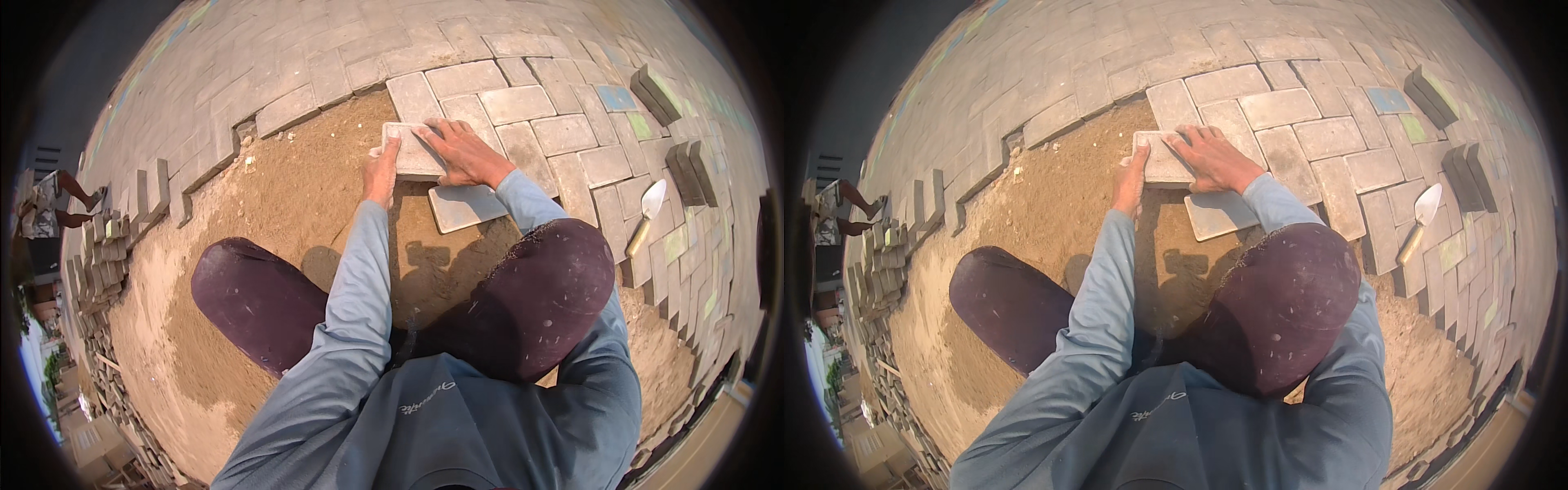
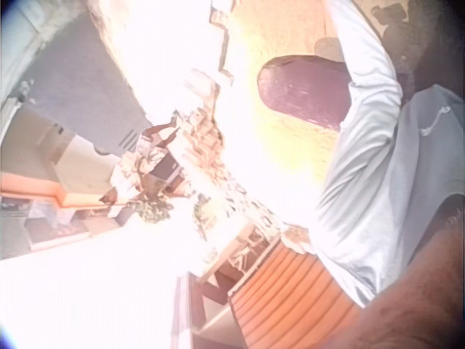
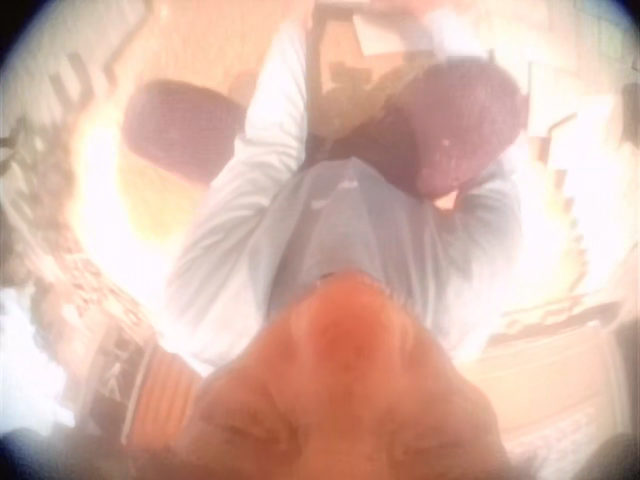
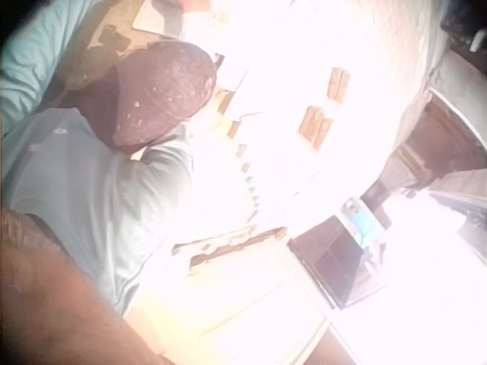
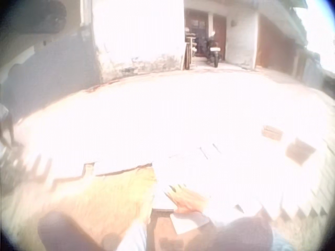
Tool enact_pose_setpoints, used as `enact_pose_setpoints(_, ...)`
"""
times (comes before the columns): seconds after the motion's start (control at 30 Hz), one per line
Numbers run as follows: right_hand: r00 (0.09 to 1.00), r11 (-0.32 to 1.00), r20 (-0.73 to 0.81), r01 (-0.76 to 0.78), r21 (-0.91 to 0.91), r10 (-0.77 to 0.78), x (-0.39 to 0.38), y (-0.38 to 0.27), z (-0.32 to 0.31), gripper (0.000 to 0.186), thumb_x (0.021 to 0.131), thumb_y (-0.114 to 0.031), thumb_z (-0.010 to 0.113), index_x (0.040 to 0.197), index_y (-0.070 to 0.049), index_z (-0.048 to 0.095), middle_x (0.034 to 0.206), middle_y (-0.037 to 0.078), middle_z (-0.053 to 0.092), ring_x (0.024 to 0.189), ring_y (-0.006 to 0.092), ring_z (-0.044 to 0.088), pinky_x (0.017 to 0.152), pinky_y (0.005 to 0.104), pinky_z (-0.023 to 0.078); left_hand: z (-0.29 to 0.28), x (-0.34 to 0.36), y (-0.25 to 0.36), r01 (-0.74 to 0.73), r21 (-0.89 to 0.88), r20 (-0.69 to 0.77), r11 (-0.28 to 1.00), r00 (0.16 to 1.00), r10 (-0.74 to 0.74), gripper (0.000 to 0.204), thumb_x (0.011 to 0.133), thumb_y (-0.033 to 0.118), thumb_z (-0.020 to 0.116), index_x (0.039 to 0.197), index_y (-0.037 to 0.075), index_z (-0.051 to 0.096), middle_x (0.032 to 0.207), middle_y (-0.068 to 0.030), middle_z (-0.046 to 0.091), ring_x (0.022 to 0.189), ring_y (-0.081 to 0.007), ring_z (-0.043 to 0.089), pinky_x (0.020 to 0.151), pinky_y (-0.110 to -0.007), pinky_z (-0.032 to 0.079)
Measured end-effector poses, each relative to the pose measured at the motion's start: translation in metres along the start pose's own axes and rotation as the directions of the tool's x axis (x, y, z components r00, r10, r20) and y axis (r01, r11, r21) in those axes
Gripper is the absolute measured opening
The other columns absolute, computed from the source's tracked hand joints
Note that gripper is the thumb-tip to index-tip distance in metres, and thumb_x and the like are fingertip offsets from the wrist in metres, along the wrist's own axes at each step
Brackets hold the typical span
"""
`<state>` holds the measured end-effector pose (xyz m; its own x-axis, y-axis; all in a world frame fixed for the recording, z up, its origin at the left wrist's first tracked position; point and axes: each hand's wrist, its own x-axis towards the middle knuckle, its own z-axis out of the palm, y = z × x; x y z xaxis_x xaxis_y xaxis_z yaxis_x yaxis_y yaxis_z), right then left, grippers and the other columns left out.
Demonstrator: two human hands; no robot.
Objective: The person kneels on a prepared sand bed and lays rectangular pavers in a herringbone pattern. They use a trowel to level the sand, place pavers by hand, and tap them into place with a mallet. Another person occasionally walks by in the background.
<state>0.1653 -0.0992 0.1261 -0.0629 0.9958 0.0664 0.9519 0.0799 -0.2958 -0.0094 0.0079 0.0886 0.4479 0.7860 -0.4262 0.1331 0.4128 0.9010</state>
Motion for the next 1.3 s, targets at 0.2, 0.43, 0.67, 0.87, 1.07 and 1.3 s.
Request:
enact_pose_setpoints(0.2, 0.986, 0.990, 0.136, 0.112, -0.080, -0.101, 0.032, -0.012, 0.039, 0.096, 0.061, -0.013, 0.084, 0.149, -0.014, 0.046, 0.142, 0.018, 0.050, 0.131, 0.0381, 0.049, 0.111, 0.0501, 0.038, -0.027, 0.009, -0.059, 0.026, -0.387, -0.146, 0.922, 0.985, -0.089, 0.048, 0.101, 0.037, 0.064, 0.122, -0.006, 0.064, 0.112, -0.0115, 0.071, 0.096, -0.0206, 0.069, 0.086, -0.033, 0.054)
enact_pose_setpoints(0.43, 0.966, 0.977, 0.214, 0.173, -0.124, -0.144, 0.035, -0.010, 0.049, 0.088, 0.066, -0.011, 0.080, 0.148, -0.019, 0.049, 0.146, 0.013, 0.049, 0.134, 0.0358, 0.049, 0.118, 0.0496, 0.033, -0.025, 0.012, -0.111, -0.018, -0.514, -0.217, 0.858, 0.970, -0.109, 0.051, 0.101, 0.040, 0.063, 0.125, -0.006, 0.064, 0.117, -0.0103, 0.069, 0.101, -0.0201, 0.068, 0.088, -0.032, 0.054)
enact_pose_setpoints(0.67, 0.977, 0.985, 0.175, 0.142, -0.103, -0.122, 0.036, 0.001, 0.056, 0.085, 0.072, -0.024, 0.082, 0.149, -0.019, 0.048, 0.152, 0.012, 0.045, 0.141, 0.0362, 0.042, 0.121, 0.0495, 0.031, -0.032, 0.030, -0.109, 0.024, -0.424, -0.197, 0.905, 0.973, -0.118, 0.053, 0.102, 0.043, 0.061, 0.126, -0.005, 0.064, 0.116, -0.0082, 0.069, 0.099, -0.0172, 0.067, 0.083, -0.031, 0.055)
enact_pose_setpoints(0.87, 0.991, 0.985, 0.008, -0.131, 0.113, 0.131, 0.015, 0.030, 0.074, 0.067, 0.104, -0.053, 0.046, 0.154, -0.009, 0.040, 0.157, 0.016, 0.040, 0.147, 0.0380, 0.034, 0.124, 0.0503, 0.024, -0.037, 0.033, -0.122, 0.031, -0.325, -0.183, 0.945, 0.978, -0.096, 0.053, 0.103, 0.044, 0.060, 0.126, -0.004, 0.065, 0.113, -0.0078, 0.071, 0.098, -0.0193, 0.068, 0.088, -0.030, 0.052)
enact_pose_setpoints(1.07, 0.970, 0.967, -0.124, -0.225, -0.115, 0.211, -0.025, 0.048, 0.096, 0.055, 0.107, -0.043, 0.043, 0.153, -0.013, 0.041, 0.156, 0.007, 0.043, 0.149, 0.0307, 0.033, 0.125, 0.0500, 0.020, -0.032, 0.038, -0.127, 0.071, -0.012, -0.256, 0.997, 0.964, -0.072, 0.056, 0.103, 0.044, 0.056, 0.130, -0.005, 0.063, 0.122, -0.0184, 0.070, 0.107, -0.0291, 0.067, 0.094, -0.035, 0.050)
enact_pose_setpoints(1.3, 0.961, 0.943, -0.120, -0.267, -0.197, 0.247, -0.032, 0.047, 0.096, 0.055, 0.107, -0.043, 0.043, 0.154, -0.015, 0.041, 0.155, 0.006, 0.043, 0.150, 0.0299, 0.032, 0.125, 0.0518, 0.018, -0.011, 0.024, -0.087, 0.233, 0.793, -0.347, 0.563, 0.932, 0.102, 0.055, 0.102, 0.043, 0.053, 0.135, 0.000, 0.056, 0.129, -0.0308, 0.059, 0.116, -0.0478, 0.058, 0.104, -0.052, 0.042)
